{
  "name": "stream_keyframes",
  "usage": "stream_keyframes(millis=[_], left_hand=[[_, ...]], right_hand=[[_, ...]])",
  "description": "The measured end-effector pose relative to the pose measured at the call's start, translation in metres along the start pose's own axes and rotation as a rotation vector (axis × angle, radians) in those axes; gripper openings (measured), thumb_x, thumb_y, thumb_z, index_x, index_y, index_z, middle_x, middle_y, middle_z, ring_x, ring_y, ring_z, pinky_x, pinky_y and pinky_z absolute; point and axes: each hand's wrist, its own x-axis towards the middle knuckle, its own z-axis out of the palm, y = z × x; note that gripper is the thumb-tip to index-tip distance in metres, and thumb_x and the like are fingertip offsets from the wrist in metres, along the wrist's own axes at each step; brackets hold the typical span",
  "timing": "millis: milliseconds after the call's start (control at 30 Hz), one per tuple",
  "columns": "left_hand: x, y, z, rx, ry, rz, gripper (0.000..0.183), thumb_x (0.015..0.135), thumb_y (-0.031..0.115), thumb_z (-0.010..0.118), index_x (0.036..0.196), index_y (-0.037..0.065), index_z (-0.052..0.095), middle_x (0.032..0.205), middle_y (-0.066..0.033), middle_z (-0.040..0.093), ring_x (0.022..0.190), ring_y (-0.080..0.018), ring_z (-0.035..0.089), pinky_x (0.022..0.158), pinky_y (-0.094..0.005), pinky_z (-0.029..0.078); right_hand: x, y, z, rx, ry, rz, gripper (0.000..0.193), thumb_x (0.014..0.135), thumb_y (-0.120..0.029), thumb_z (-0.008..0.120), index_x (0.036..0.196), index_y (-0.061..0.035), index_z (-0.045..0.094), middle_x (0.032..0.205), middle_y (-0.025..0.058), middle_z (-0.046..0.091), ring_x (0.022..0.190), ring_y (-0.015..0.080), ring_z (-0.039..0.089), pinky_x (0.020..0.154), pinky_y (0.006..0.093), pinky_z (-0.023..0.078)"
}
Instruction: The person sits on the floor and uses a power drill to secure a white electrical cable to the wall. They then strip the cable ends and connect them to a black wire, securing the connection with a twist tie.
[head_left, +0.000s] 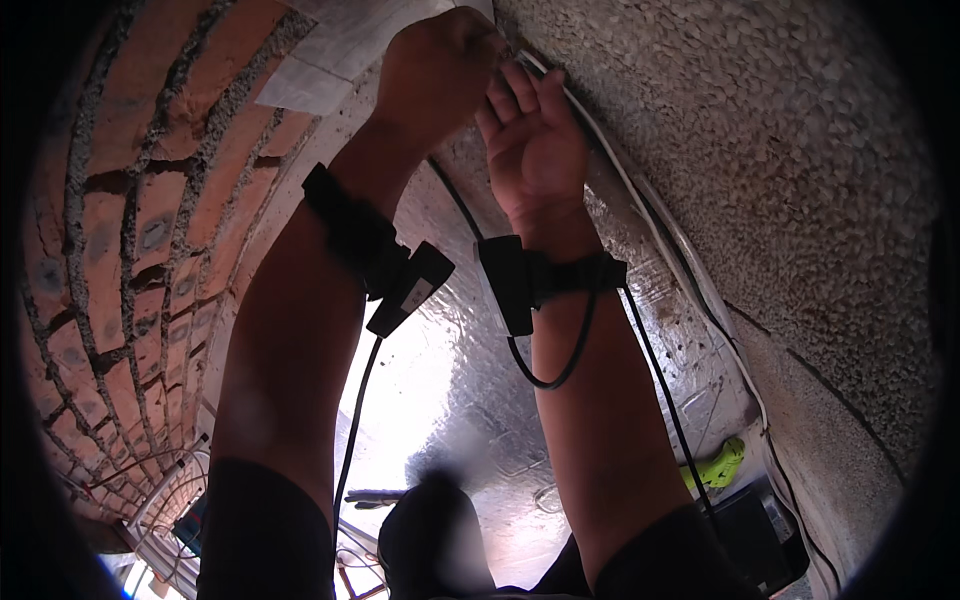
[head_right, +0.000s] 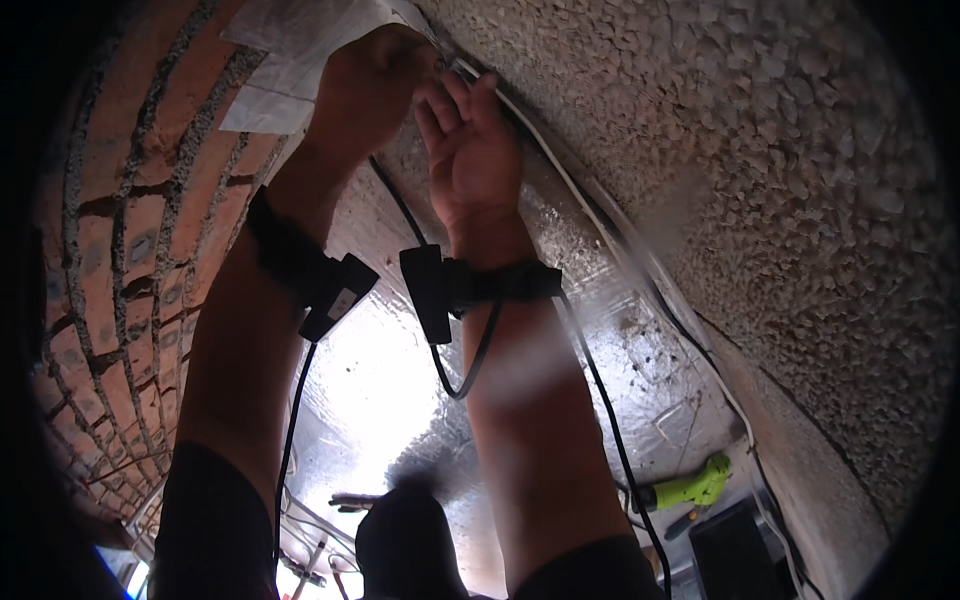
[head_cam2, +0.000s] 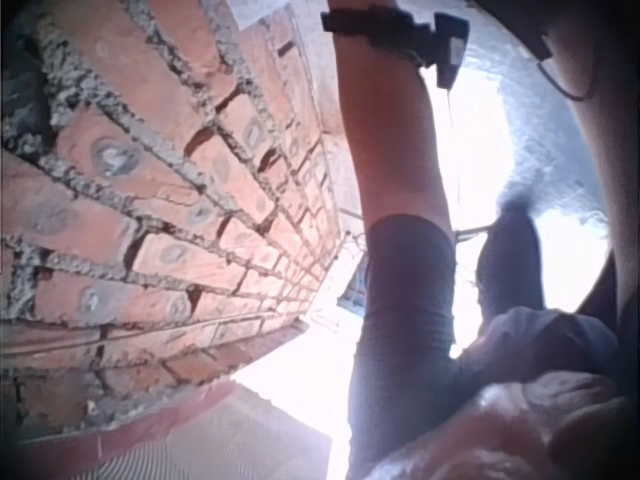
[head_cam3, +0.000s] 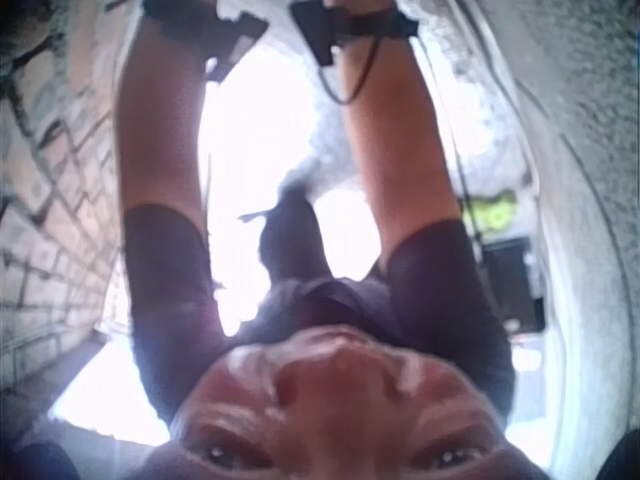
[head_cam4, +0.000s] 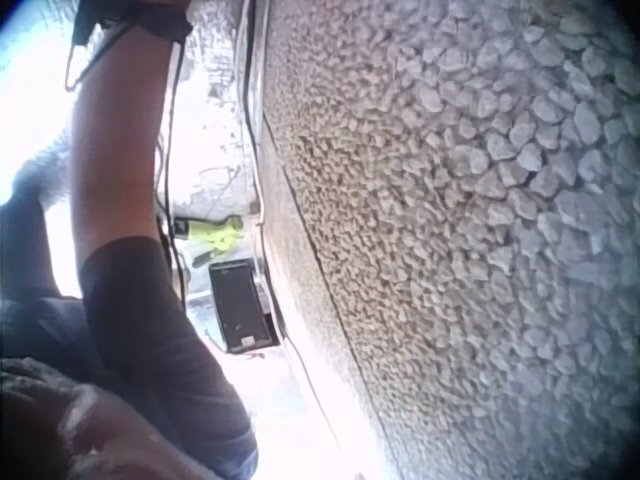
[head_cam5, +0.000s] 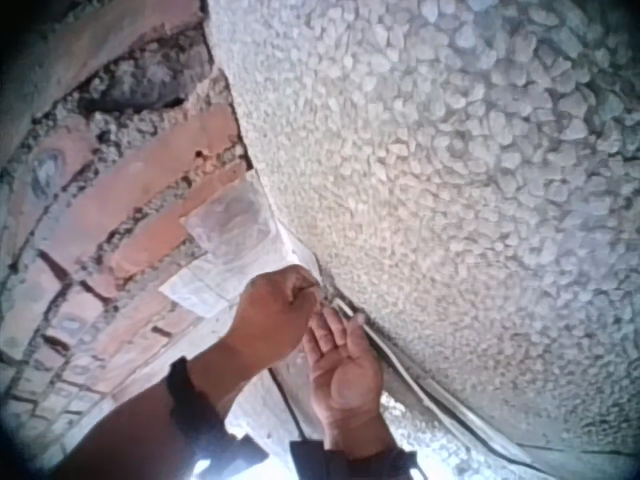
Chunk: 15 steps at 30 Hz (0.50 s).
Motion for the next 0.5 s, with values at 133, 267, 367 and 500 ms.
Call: stream_keyframes(millis=[133,267,367,500], left_hand=[[0.007,0.004,0.012,0.004,0.021,0.033,0.024,0.087,0.02,0.059,0.098,-0.001,0.065,0.08,-0.0123,0.068,0.071,-0.0173,0.067,0.065,-0.0282,0.052],[0.005,0.013,0.009,0.132,0.042,-0.002,0.021,0.086,0.02,0.059,0.094,0.002,0.066,0.083,-0.0114,0.068,0.07,-0.0202,0.067,0.065,-0.0296,0.052],[0.003,0.003,0.01,0.266,0.127,0.315,0.021,0.087,0.021,0.058,0.094,0.003,0.067,0.083,-0.0109,0.068,0.07,-0.0213,0.067,0.065,-0.0302,0.052],[0.0,0.005,0.005,0.255,0.096,0.312,0.02,0.087,0.02,0.058,0.093,0.004,0.067,0.082,-0.0109,0.068,0.072,-0.0222,0.067,0.065,-0.0304,0.052]], right_hand=[[0.001,-0.006,-0.003,-0.037,0.022,-0.035,0.06,0.095,-0.045,0.051,0.13,0.0029,0.041,0.122,0.0097,0.055,0.116,0.023,0.051,0.107,0.0407,0.034],[0.0,-0.004,-0.001,-0.058,0.029,-0.014,0.064,0.095,-0.046,0.05,0.135,0.0022,0.037,0.132,0.0121,0.048,0.124,0.0251,0.045,0.11,0.0426,0.03],[0.001,-0.004,-0.002,-0.07,0.001,-0.01,0.07,0.095,-0.047,0.05,0.14,0.0019,0.029,0.138,0.0138,0.044,0.129,0.0268,0.041,0.112,0.0434,0.026],[0.002,-0.003,-0.006,-0.071,-0.036,-0.011,0.077,0.095,-0.047,0.049,0.145,0.0011,0.016,0.14,0.0157,0.042,0.132,0.0282,0.038,0.113,0.0443,0.024]])
